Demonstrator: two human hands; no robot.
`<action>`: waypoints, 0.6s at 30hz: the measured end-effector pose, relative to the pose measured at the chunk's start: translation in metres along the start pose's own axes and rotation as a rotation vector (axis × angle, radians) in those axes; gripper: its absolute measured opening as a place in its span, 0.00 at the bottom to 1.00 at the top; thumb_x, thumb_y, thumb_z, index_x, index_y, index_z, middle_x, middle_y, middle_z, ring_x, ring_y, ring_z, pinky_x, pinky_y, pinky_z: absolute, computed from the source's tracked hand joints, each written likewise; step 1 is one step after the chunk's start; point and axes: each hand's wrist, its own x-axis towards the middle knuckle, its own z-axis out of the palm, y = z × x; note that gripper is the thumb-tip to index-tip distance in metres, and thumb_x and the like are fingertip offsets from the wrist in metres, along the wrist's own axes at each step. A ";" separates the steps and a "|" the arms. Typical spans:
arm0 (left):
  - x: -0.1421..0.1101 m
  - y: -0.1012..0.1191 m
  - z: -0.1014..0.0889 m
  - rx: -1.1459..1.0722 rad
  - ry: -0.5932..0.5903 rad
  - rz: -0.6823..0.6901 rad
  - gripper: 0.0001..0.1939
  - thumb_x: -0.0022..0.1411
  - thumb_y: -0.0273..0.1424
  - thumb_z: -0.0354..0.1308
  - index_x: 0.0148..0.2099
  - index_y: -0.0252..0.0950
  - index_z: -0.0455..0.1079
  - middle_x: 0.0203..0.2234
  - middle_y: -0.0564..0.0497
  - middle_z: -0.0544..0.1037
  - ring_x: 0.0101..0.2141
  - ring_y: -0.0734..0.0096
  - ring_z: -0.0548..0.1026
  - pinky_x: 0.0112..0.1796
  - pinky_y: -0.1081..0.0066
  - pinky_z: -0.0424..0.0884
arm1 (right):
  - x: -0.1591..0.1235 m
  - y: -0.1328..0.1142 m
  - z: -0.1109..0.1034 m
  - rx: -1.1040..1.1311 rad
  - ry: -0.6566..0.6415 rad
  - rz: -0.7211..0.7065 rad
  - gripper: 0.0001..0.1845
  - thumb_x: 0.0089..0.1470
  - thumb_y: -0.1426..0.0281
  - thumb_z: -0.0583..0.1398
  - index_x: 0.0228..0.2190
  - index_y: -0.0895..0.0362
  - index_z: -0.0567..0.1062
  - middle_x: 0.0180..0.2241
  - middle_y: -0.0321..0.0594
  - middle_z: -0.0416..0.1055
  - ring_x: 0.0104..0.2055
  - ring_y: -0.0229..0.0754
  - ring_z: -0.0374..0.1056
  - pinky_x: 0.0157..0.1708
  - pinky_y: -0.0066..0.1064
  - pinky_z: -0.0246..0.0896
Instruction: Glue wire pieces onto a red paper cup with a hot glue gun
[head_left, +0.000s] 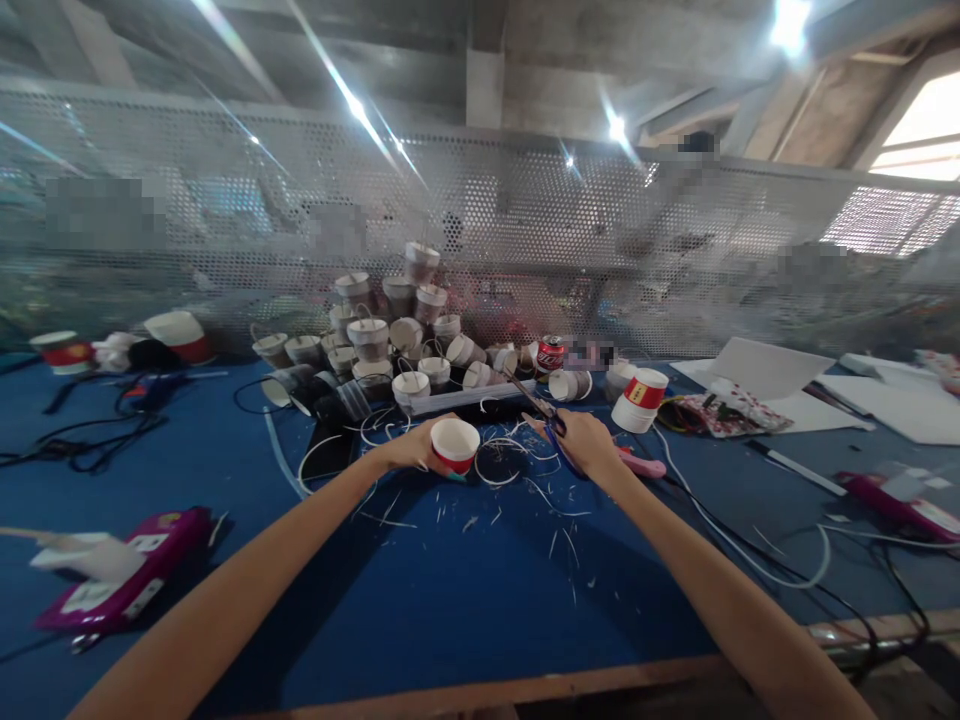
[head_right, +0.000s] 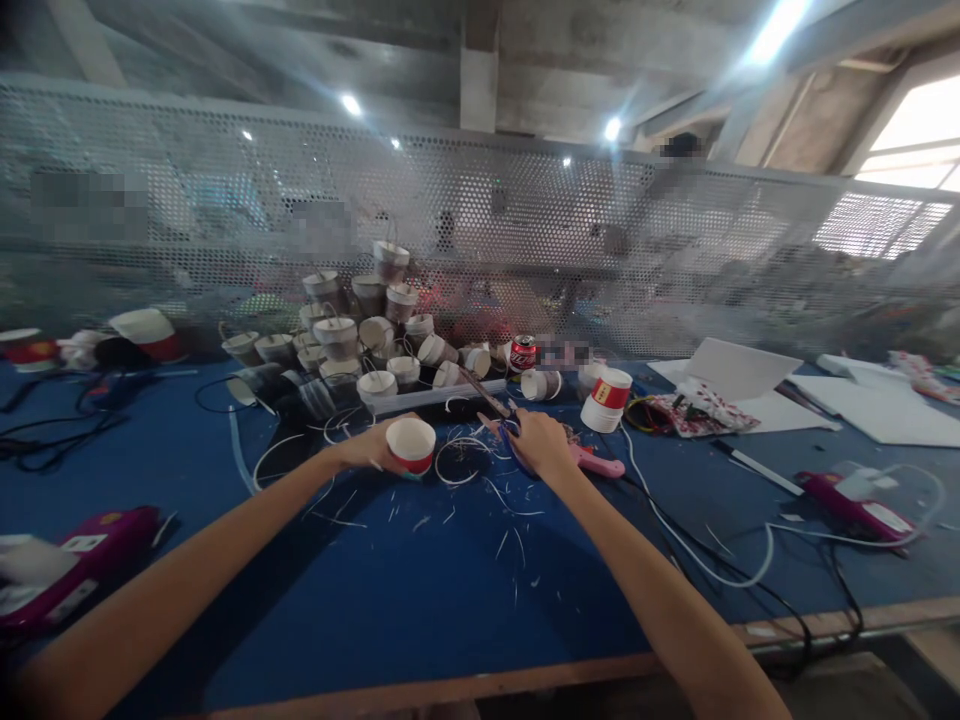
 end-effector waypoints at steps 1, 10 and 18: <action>0.001 -0.002 0.005 -0.013 0.032 0.012 0.34 0.30 0.26 0.69 0.43 0.34 0.62 0.36 0.49 0.75 0.39 0.62 0.72 0.43 0.58 0.66 | 0.000 -0.001 0.001 -0.001 -0.005 -0.003 0.25 0.57 0.54 0.44 0.38 0.59 0.71 0.36 0.49 0.74 0.39 0.50 0.70 0.32 0.31 0.56; 0.022 -0.016 0.074 -0.134 0.541 0.047 0.40 0.32 0.29 0.69 0.47 0.36 0.52 0.41 0.46 0.69 0.43 0.60 0.70 0.46 0.58 0.65 | -0.002 -0.007 -0.002 0.010 -0.025 -0.035 0.28 0.57 0.52 0.43 0.36 0.58 0.72 0.37 0.49 0.74 0.39 0.49 0.70 0.34 0.31 0.57; 0.016 -0.025 0.047 -0.163 0.269 0.035 0.42 0.33 0.23 0.66 0.53 0.35 0.55 0.45 0.45 0.70 0.47 0.59 0.67 0.50 0.54 0.61 | -0.011 -0.008 -0.013 -0.041 -0.065 -0.064 0.36 0.53 0.44 0.40 0.37 0.59 0.71 0.37 0.51 0.73 0.39 0.51 0.70 0.34 0.33 0.59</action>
